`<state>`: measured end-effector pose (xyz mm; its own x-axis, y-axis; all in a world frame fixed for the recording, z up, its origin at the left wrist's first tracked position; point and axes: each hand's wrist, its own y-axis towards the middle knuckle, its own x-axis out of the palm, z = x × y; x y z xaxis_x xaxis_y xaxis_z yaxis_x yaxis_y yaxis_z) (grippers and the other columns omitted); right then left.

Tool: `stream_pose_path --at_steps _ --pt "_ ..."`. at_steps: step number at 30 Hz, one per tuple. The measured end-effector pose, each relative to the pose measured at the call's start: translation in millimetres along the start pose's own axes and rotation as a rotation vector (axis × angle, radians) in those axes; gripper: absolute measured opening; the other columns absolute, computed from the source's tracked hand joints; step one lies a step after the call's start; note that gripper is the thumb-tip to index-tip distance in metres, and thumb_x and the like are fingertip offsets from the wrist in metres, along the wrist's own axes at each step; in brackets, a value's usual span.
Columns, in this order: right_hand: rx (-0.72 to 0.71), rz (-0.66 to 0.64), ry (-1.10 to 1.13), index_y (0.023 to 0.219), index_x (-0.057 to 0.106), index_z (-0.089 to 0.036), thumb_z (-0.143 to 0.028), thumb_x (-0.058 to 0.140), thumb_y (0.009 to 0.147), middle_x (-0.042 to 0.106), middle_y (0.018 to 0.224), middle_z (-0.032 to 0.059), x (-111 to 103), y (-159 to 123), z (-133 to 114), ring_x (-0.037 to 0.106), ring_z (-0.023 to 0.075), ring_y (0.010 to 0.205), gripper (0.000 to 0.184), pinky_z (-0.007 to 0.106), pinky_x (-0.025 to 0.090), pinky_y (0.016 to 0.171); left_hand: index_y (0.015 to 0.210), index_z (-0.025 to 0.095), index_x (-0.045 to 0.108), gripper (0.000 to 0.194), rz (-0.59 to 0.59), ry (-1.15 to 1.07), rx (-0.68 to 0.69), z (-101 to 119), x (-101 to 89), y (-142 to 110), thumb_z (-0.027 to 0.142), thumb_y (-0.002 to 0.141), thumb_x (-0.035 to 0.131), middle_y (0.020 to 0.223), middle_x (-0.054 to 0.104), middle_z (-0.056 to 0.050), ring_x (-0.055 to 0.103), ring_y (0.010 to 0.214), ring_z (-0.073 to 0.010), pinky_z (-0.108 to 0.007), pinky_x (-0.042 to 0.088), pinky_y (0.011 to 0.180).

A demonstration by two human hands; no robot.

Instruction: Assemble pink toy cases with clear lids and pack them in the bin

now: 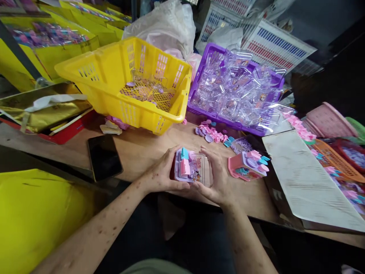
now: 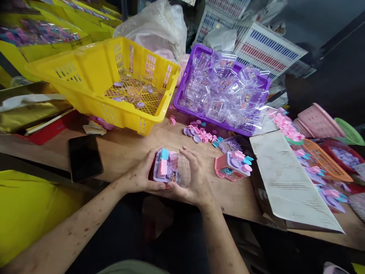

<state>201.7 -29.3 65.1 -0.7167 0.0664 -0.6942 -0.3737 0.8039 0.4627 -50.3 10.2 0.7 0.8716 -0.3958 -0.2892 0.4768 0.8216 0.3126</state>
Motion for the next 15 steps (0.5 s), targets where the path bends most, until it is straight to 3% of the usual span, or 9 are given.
stream_pose_path --at_steps 3,6,11,15 --pt "0.032 0.065 0.042 0.164 0.053 -0.032 -0.047 0.077 0.097 0.058 0.152 0.0149 -7 12 -10 0.058 0.0405 0.145 0.073 0.064 0.056 0.117 0.167 0.023 0.032 0.122 0.033 0.010 0.007 4 0.8 1 0.061 0.074 0.102 0.163 0.051 -0.017 0.054 0.151 -0.0402 -0.059 0.045 0.129" --pt "0.046 0.113 0.030 0.162 0.058 -0.030 -0.045 0.070 0.101 0.060 0.155 0.0132 -18 34 -36 0.056 0.0405 0.148 0.064 0.064 0.051 0.123 0.161 0.026 0.041 0.118 0.051 -0.022 -0.006 6 2.7 3 0.060 0.068 0.105 0.156 0.057 -0.015 0.061 0.142 -0.0385 -0.057 0.051 0.123" --pt "0.121 -0.066 -0.214 0.158 0.062 -0.031 -0.038 0.067 0.098 0.064 0.145 0.0131 -14 74 -77 0.067 0.0373 0.132 0.061 0.060 0.059 0.113 0.151 0.026 0.047 0.112 0.087 -0.055 -0.011 4 2.8 6 0.061 0.063 0.106 0.147 0.064 -0.013 0.066 0.134 -0.0386 -0.058 0.055 0.118" --pt "0.152 -0.149 -0.413 0.154 0.065 -0.026 -0.041 0.062 0.098 0.066 0.141 0.0161 7 81 -78 0.070 0.0396 0.126 0.058 0.065 0.060 0.109 0.157 0.025 0.041 0.115 0.098 -0.066 0.065 1 2.2 6 0.058 0.067 0.104 0.151 0.062 -0.015 0.065 0.139 -0.0396 -0.058 0.055 0.120"
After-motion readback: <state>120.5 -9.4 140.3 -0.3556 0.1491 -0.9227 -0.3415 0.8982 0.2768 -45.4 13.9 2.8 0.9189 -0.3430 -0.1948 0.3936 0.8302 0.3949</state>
